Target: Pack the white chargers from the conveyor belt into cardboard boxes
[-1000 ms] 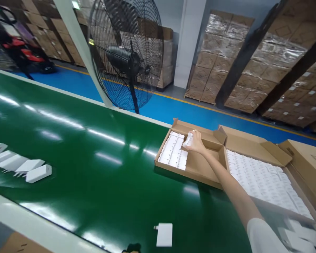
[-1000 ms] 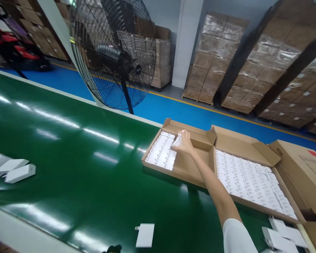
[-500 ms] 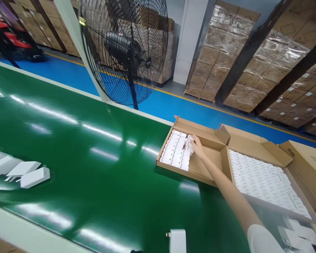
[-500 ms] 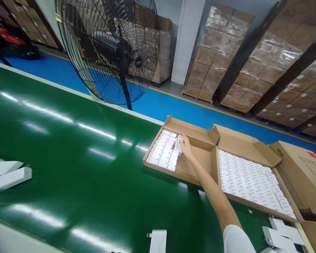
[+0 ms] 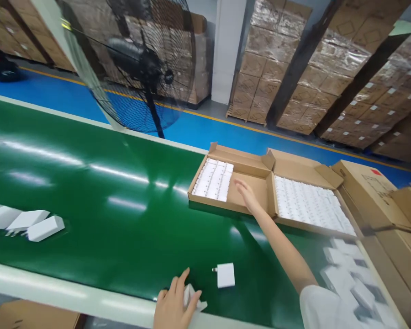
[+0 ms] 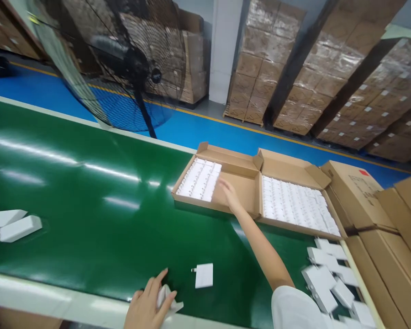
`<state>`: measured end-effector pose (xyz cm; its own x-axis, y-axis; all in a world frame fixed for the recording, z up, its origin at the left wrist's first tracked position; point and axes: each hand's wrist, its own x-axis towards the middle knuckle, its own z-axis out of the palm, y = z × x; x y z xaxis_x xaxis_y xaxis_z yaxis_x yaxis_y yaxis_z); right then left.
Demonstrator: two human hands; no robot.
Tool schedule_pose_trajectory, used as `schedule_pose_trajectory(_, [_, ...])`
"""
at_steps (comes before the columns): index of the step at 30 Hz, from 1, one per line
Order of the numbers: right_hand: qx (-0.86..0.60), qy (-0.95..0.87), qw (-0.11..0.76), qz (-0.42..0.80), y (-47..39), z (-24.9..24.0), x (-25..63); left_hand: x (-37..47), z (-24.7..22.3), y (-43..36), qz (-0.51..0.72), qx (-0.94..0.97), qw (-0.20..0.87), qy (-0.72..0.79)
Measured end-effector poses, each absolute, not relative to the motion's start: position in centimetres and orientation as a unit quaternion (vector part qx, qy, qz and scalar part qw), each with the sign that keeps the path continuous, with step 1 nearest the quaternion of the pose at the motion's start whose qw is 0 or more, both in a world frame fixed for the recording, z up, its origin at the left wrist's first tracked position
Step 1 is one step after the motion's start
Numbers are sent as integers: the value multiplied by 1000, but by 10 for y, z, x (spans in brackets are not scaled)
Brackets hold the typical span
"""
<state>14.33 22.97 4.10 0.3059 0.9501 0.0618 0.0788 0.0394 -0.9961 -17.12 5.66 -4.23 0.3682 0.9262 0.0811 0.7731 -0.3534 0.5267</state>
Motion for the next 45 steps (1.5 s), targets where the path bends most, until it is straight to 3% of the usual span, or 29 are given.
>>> schedule_pose_trajectory(3, [-592,-591,390,384,103,51,163,-135,-32,63,127,823,195,519])
schedule_pose_trajectory(5, [-680,-620,294,257,8,47,183,-111,-29,67,97,855,199,469])
schedule_pose_trajectory(9, [-872,-425,240,-34,-156,3,227,-80,-25,71,79,882,229,405])
schedule_pose_trajectory(12, [-927,-313,187,-89,-215,-37,239,-74,-18,68,86,866,286,402])
schedule_pose_trajectory(16, [-943,-300,134,-44,-201,-57,218,-69,-5,56,113,853,290,419])
schedule_pose_trajectory(21, [-925,-369,74,-44,-157,-38,189,-48,-3,35,105,877,250,396])
schedule_pose_trajectory(25, [-911,-401,94,-36,-153,-21,189,-36,-10,26,61,883,284,370])
schedule_pose_trajectory(28, [-893,-390,221,46,-155,-17,196,-38,-10,27,31,878,326,348])
schedule_pose_trajectory(32, [-780,-241,522,246,-139,-14,196,-45,-5,29,25,895,301,327])
schedule_pose_trajectory(35, [-703,-159,610,331,-106,-11,190,-45,-2,25,74,897,290,325])
schedule_pose_trajectory(38, [-710,-210,558,375,-66,-6,186,-37,-6,17,99,878,328,335])
schedule_pose_trajectory(43, [-740,-455,321,376,-18,13,172,-11,-22,12,134,876,287,364])
schedule_pose_trajectory(45, [-694,-528,276,404,-18,24,170,-2,-25,18,150,885,286,335])
